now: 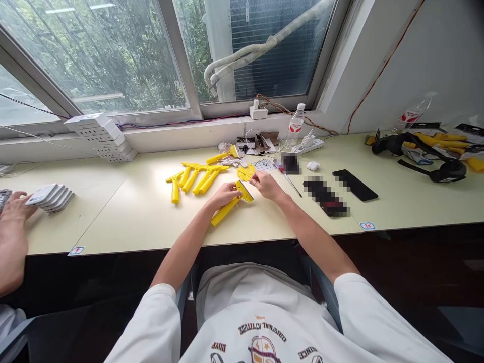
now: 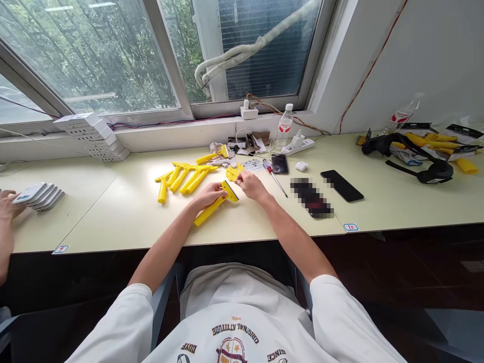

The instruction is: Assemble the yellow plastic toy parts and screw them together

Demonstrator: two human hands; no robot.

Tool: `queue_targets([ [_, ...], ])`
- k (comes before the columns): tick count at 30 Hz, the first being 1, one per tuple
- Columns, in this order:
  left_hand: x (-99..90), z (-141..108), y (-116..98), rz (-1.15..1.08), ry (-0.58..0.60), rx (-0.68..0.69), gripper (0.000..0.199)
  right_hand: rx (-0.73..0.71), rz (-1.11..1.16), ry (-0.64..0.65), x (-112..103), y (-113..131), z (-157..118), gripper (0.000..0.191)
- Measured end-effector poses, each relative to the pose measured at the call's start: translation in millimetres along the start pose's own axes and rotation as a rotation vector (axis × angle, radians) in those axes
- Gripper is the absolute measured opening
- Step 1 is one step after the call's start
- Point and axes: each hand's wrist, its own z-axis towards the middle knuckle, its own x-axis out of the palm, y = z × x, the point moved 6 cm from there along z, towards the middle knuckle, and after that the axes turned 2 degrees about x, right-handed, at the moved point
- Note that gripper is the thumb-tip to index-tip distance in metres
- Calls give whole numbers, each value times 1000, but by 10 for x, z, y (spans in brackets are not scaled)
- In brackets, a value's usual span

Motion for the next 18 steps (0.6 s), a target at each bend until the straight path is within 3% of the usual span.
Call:
queue_targets([
  [3, 20, 7, -6, 66, -11, 30, 25, -158, 65, -3, 102, 277, -61, 5],
  [8, 85, -2, -42, 88, 37, 81, 19, -195, 0, 48, 229, 443, -146, 7],
  [14, 89, -30, -103, 137, -3, 107, 26, -66, 264, 29, 191, 345, -103, 6],
  [18, 107, -18, -99, 149, 22, 120, 27, 58, 472, 1, 240, 140, -41, 34],
])
